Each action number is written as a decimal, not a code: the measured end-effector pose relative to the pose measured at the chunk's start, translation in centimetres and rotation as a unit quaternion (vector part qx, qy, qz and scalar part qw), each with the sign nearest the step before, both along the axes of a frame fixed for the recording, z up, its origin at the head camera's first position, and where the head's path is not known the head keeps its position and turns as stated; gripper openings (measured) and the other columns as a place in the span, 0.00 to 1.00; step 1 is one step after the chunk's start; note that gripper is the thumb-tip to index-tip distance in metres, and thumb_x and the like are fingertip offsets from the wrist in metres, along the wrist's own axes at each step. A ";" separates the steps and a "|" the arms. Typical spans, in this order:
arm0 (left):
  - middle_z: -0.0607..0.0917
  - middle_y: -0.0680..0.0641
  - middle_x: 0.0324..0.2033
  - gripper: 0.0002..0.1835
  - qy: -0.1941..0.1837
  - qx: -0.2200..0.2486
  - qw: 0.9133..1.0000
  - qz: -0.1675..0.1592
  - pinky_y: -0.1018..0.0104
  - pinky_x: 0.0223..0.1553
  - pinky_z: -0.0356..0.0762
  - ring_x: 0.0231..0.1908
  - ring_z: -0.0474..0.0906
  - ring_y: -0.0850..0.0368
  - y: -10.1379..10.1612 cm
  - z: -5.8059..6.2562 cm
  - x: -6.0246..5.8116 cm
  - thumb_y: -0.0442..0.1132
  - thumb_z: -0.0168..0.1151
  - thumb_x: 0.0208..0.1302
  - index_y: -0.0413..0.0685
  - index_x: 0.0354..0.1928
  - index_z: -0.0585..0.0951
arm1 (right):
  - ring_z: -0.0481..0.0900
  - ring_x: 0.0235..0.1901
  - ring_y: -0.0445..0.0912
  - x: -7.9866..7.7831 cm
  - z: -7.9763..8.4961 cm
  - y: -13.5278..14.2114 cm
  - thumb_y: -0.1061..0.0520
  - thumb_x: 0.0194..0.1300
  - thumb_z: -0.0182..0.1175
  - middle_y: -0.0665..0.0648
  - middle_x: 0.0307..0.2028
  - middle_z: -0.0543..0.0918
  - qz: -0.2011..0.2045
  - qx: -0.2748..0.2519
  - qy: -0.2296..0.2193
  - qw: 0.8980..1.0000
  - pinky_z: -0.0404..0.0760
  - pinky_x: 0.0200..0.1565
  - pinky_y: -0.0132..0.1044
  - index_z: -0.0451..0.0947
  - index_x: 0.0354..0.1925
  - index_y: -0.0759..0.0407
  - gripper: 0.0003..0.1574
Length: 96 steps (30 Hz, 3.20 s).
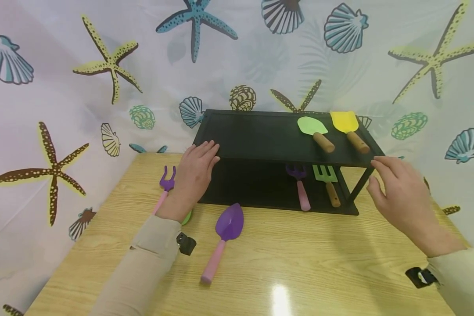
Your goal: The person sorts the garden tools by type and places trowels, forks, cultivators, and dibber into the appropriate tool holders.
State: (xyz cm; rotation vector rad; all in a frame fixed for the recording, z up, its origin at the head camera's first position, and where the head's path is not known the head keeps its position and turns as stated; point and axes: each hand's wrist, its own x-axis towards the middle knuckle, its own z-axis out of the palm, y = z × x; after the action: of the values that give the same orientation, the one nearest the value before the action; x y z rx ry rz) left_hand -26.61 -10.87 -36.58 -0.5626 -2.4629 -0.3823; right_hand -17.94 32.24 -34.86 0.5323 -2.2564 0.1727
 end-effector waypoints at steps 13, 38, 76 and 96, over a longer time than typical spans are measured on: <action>0.76 0.45 0.66 0.22 -0.010 0.001 1.000 0.004 0.52 0.75 0.58 0.70 0.69 0.49 0.0 -0.1 0.1 0.45 0.50 0.76 0.46 0.67 0.74 | 0.51 0.72 0.72 -4.4 1.2 3.1 0.40 0.77 0.45 0.76 0.74 0.52 -0.045 0.046 -0.278 0.958 0.51 0.72 0.65 0.51 0.73 0.76 0.47; 0.65 0.42 0.74 0.29 -0.055 -0.038 0.998 -0.009 0.50 0.77 0.53 0.75 0.58 0.46 -0.9 0.7 0.4 0.46 0.48 0.77 0.41 0.74 0.62 | 0.41 0.75 0.71 -5.3 0.6 2.6 0.35 0.78 0.36 0.78 0.75 0.41 -0.059 0.024 -0.317 0.946 0.46 0.73 0.67 0.39 0.74 0.78 0.52; 0.69 0.37 0.70 0.31 -0.117 -0.063 0.977 -0.168 0.53 0.68 0.70 0.69 0.68 0.44 -1.3 -8.4 13.4 0.39 0.61 0.69 0.35 0.70 0.67 | 0.44 0.75 0.71 -5.4 0.7 2.5 0.34 0.78 0.35 0.78 0.75 0.45 -0.072 0.023 -0.311 0.947 0.51 0.70 0.69 0.41 0.74 0.78 0.53; 0.53 0.27 0.74 0.36 -0.177 -0.262 0.933 -0.169 0.51 0.73 0.61 0.76 0.51 0.35 -0.5 -9.8 15.7 0.49 0.51 0.75 0.27 0.72 0.59 | 0.51 0.71 0.71 -5.3 0.6 2.4 0.34 0.78 0.38 0.77 0.71 0.53 -0.068 0.021 -0.293 0.954 0.57 0.67 0.69 0.48 0.72 0.79 0.52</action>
State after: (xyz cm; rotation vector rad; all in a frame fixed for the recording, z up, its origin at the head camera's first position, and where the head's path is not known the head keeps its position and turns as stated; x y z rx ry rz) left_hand -10.89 -11.38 -46.40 -1.2463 -2.8246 0.0677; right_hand -23.25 34.62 -34.26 0.3751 -2.8709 0.2356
